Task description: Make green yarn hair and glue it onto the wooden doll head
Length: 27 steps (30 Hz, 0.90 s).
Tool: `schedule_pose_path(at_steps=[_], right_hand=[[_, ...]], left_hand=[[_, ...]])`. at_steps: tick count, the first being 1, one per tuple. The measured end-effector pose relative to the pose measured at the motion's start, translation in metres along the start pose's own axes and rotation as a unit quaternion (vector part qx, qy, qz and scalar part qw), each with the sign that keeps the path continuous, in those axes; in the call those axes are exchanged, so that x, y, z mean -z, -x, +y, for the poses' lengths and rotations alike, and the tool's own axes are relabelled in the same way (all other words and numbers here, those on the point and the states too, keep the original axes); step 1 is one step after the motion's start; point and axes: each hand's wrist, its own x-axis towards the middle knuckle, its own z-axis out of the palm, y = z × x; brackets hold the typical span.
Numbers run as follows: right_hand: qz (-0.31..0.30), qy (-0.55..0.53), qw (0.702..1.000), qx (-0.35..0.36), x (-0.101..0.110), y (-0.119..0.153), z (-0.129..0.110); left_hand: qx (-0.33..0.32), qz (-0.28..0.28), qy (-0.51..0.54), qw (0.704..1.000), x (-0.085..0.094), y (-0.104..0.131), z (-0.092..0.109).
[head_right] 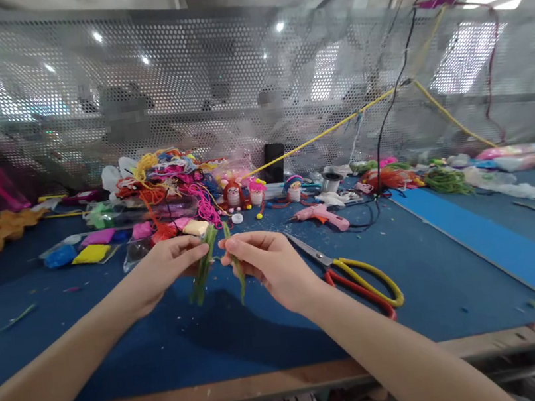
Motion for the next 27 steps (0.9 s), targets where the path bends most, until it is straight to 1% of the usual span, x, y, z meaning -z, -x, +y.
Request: schedule_pose_path(at_steps=[1, 3, 5, 7, 12, 16, 19, 24, 27], right_hand=[[0.017, 0.025, 1.000, 0.009, -0.001, 0.001, 0.001], [0.049, 0.076, 0.995, 0.038, -0.001, 0.001, 0.004], [0.068, 0.113, 0.989, 0.061, -0.002, 0.001, 0.008], [0.078, 0.129, 0.986, 0.068, -0.002, 0.001, 0.010], [0.098, 0.135, 0.984, 0.064, -0.004, 0.002, 0.013], [0.101, 0.135, 0.984, 0.053, -0.006, 0.003, 0.012], [0.103, 0.143, 0.983, 0.053, -0.006, 0.002, 0.013], [0.082, 0.148, 0.985, 0.034, -0.003, 0.001, 0.017], [0.062, 0.160, 0.985, 0.032, -0.002, 0.001, 0.018]], left_hand=[[0.008, -0.001, 0.075, 0.997, -0.004, 0.002, 0.002], [0.009, 0.006, 0.168, 0.986, -0.014, 0.006, 0.004], [0.004, 0.017, 0.212, 0.977, -0.022, 0.011, 0.004], [0.006, 0.022, 0.229, 0.973, -0.027, 0.014, 0.002], [0.011, 0.028, 0.222, 0.975, -0.031, 0.016, -0.002], [-0.002, 0.030, 0.188, 0.982, -0.031, 0.015, -0.004], [-0.016, 0.048, 0.163, 0.985, -0.031, 0.014, -0.007], [-0.034, 0.058, 0.139, 0.988, -0.030, 0.014, -0.010], [-0.053, 0.073, 0.090, 0.992, -0.029, 0.016, -0.009]])
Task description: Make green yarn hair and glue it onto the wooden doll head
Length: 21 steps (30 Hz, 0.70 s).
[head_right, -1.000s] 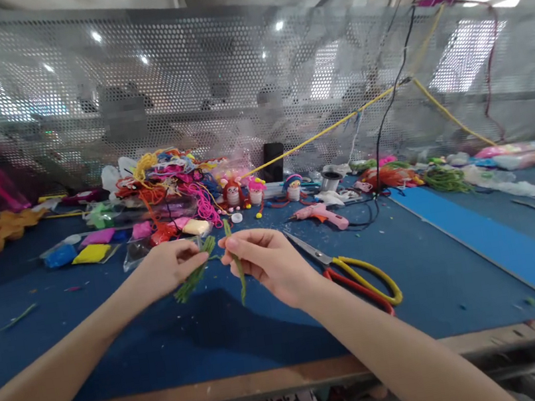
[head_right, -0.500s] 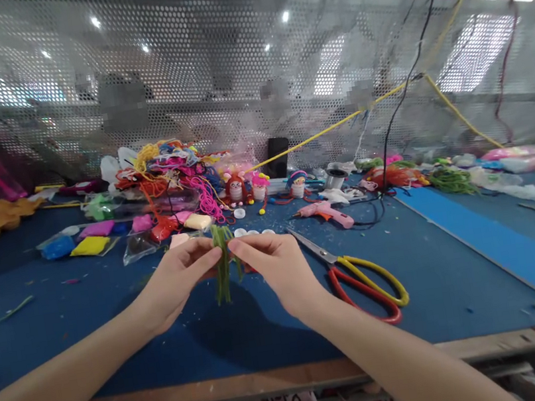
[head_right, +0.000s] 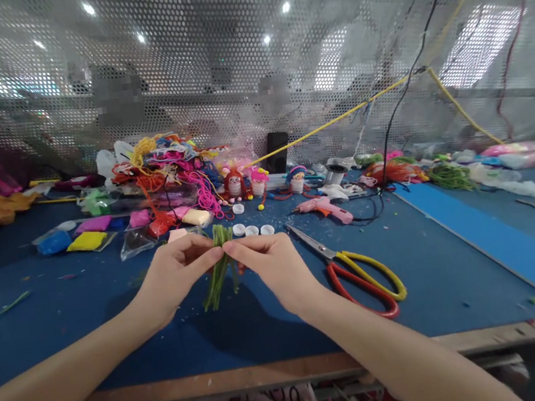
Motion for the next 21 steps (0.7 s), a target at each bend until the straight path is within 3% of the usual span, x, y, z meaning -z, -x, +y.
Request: schedule_pose_path(at_steps=[8, 11, 14, 16, 21], right_hand=[[-0.025, 0.047, 0.998, 0.018, 0.001, -0.001, -0.001], [-0.009, 0.033, 0.999, 0.023, 0.000, -0.001, 0.001], [0.002, -0.006, 1.000, 0.026, -0.001, -0.001, 0.002], [-0.001, -0.031, 0.999, 0.027, -0.002, 0.000, 0.001], [0.020, -0.056, 0.997, 0.045, -0.001, -0.001, -0.001]], left_hand=[[-0.112, -0.014, -0.165, 0.980, 0.003, 0.006, 0.008], [-0.117, -0.014, -0.179, 0.977, 0.003, 0.006, 0.009], [-0.050, -0.043, -0.087, 0.994, 0.002, 0.004, 0.006], [0.016, -0.105, 0.016, 0.994, 0.000, 0.003, 0.003], [0.150, -0.248, 0.204, 0.935, -0.003, 0.004, -0.002]])
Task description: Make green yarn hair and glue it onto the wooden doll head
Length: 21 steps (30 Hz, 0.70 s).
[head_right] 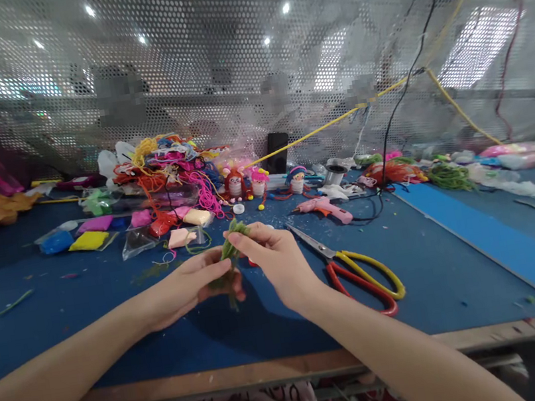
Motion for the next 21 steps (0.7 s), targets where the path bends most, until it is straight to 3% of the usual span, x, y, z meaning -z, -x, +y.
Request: schedule_pose_path(at_steps=[3, 8, 17, 19, 21], right_hand=[[0.009, -0.029, 0.999, -0.015, 0.003, -0.004, 0.001], [0.044, -0.045, 0.998, -0.016, 0.007, -0.008, -0.002], [0.065, -0.033, 0.997, -0.006, 0.003, -0.007, -0.009], [0.081, 0.003, 0.997, 0.015, 0.005, -0.006, -0.009], [0.089, 0.076, 0.991, 0.062, 0.007, -0.004, -0.010]], left_hand=[[0.030, -0.018, 0.035, 0.999, 0.000, 0.002, 0.001], [0.037, 0.005, 0.066, 0.997, 0.000, 0.002, 0.003], [0.055, 0.118, 0.020, 0.991, 0.010, -0.005, 0.001], [0.085, 0.175, -0.033, 0.980, 0.013, -0.005, 0.004], [0.139, 0.182, -0.072, 0.971, 0.015, -0.003, 0.010]])
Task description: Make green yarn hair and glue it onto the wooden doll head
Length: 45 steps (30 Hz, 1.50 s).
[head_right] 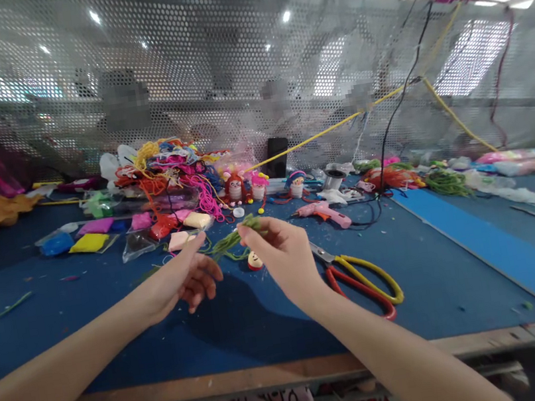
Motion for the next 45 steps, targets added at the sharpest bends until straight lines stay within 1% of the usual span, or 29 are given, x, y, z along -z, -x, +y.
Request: schedule_pose_path(at_steps=[1, 2, 3, 4, 5, 7, 8, 9, 10, 11, 12, 14, 15, 16, 17, 19, 20, 23, 25, 27, 29, 32, 33, 35, 38, 40, 41, 43, 45], right_hand=[[-0.008, 0.050, 0.998, 0.044, 0.001, 0.001, 0.000], [-0.029, 0.106, 0.989, 0.103, 0.003, 0.003, -0.001], [-0.066, 0.164, 0.969, 0.171, 0.004, 0.004, -0.001], [-0.118, 0.219, 0.938, 0.240, 0.004, 0.006, 0.000], [-0.180, 0.268, 0.897, 0.302, 0.004, 0.007, 0.001], [-0.304, 0.329, 0.802, 0.395, 0.003, 0.007, 0.004], [-0.347, 0.339, 0.763, 0.427, 0.003, 0.006, 0.005], [-0.371, 0.334, 0.740, 0.451, 0.003, 0.004, 0.007], [-0.378, 0.320, 0.735, 0.463, 0.004, 0.001, 0.007], [-0.372, 0.304, 0.747, 0.459, 0.006, -0.003, 0.007], [-0.352, 0.293, 0.773, 0.439, 0.010, -0.008, 0.006], [-0.298, 0.308, 0.829, 0.360, 0.019, -0.019, 0.004], [-0.276, 0.337, 0.845, 0.311, 0.024, -0.024, 0.003], [-0.261, 0.374, 0.851, 0.261, 0.028, -0.028, 0.003], [-0.254, 0.414, 0.848, 0.214, 0.031, -0.031, 0.003], [-0.266, 0.486, 0.820, 0.145, 0.032, -0.033, 0.007], [-0.276, 0.513, 0.802, 0.131, 0.031, -0.032, 0.009], [-0.299, 0.564, 0.757, 0.138, 0.027, -0.028, 0.017], [-0.299, 0.587, 0.738, 0.145, 0.026, -0.026, 0.020], [-0.288, 0.604, 0.726, 0.158, 0.028, -0.027, 0.021], [-0.275, 0.602, 0.728, 0.176, 0.028, -0.028, 0.022], [-0.244, 0.580, 0.750, 0.203, 0.022, -0.027, 0.025], [-0.231, 0.579, 0.751, 0.215, 0.019, -0.026, 0.028], [-0.216, 0.587, 0.743, 0.238, 0.012, -0.023, 0.033], [-0.217, 0.594, 0.731, 0.255, 0.003, -0.019, 0.041], [-0.202, 0.584, 0.742, 0.260, 0.001, -0.019, 0.045], [-0.184, 0.570, 0.756, 0.263, 0.000, -0.020, 0.045], [-0.134, 0.525, 0.798, 0.266, 0.002, -0.022, 0.044], [-0.078, 0.467, 0.843, 0.253, 0.005, -0.026, 0.041]], left_hand=[[0.029, -0.035, -0.011, 0.999, 0.001, 0.002, 0.003], [0.051, -0.087, -0.007, 0.995, 0.001, 0.004, 0.005], [0.057, -0.136, 0.017, 0.989, 0.000, 0.006, 0.007], [0.049, -0.173, 0.052, 0.982, -0.002, 0.007, 0.007], [0.022, -0.180, 0.095, 0.979, -0.004, 0.008, 0.007], [-0.031, -0.128, 0.156, 0.979, -0.008, 0.008, 0.004], [-0.042, -0.098, 0.170, 0.980, -0.010, 0.007, 0.002], [-0.044, -0.075, 0.177, 0.980, -0.010, 0.005, 0.000], [-0.042, -0.061, 0.182, 0.981, -0.010, 0.003, -0.001], [-0.041, -0.050, 0.189, 0.980, -0.009, 0.001, -0.001], [-0.041, -0.034, 0.196, 0.979, -0.007, -0.001, -0.001], [-0.044, 0.008, 0.200, 0.979, -0.002, -0.005, 0.001], [-0.042, 0.028, 0.196, 0.979, 0.000, -0.006, 0.002], [-0.040, 0.044, 0.189, 0.980, 0.002, -0.007, 0.003], [-0.039, 0.055, 0.181, 0.981, 0.003, -0.008, 0.003], [-0.042, 0.060, 0.166, 0.983, 0.005, -0.010, 0.003], [-0.045, 0.060, 0.156, 0.985, 0.005, -0.010, 0.002], [-0.058, 0.059, 0.125, 0.989, 0.004, -0.010, -0.001], [-0.063, 0.061, 0.115, 0.990, 0.003, -0.010, -0.002], [-0.069, 0.070, 0.122, 0.988, 0.003, -0.010, -0.002], [-0.085, 0.087, 0.143, 0.982, 0.004, -0.010, 0.000], [-0.121, 0.121, 0.189, 0.967, 0.009, -0.011, 0.005], [-0.131, 0.130, 0.203, 0.962, 0.011, -0.010, 0.007], [-0.148, 0.144, 0.223, 0.953, 0.015, -0.010, 0.010], [-0.168, 0.163, 0.233, 0.944, 0.019, -0.010, 0.014], [-0.173, 0.175, 0.211, 0.946, 0.020, -0.009, 0.016], [-0.172, 0.180, 0.197, 0.948, 0.021, -0.009, 0.017], [-0.167, 0.190, 0.151, 0.956, 0.024, -0.009, 0.019], [-0.179, 0.208, 0.046, 0.960, 0.029, -0.010, 0.020]])
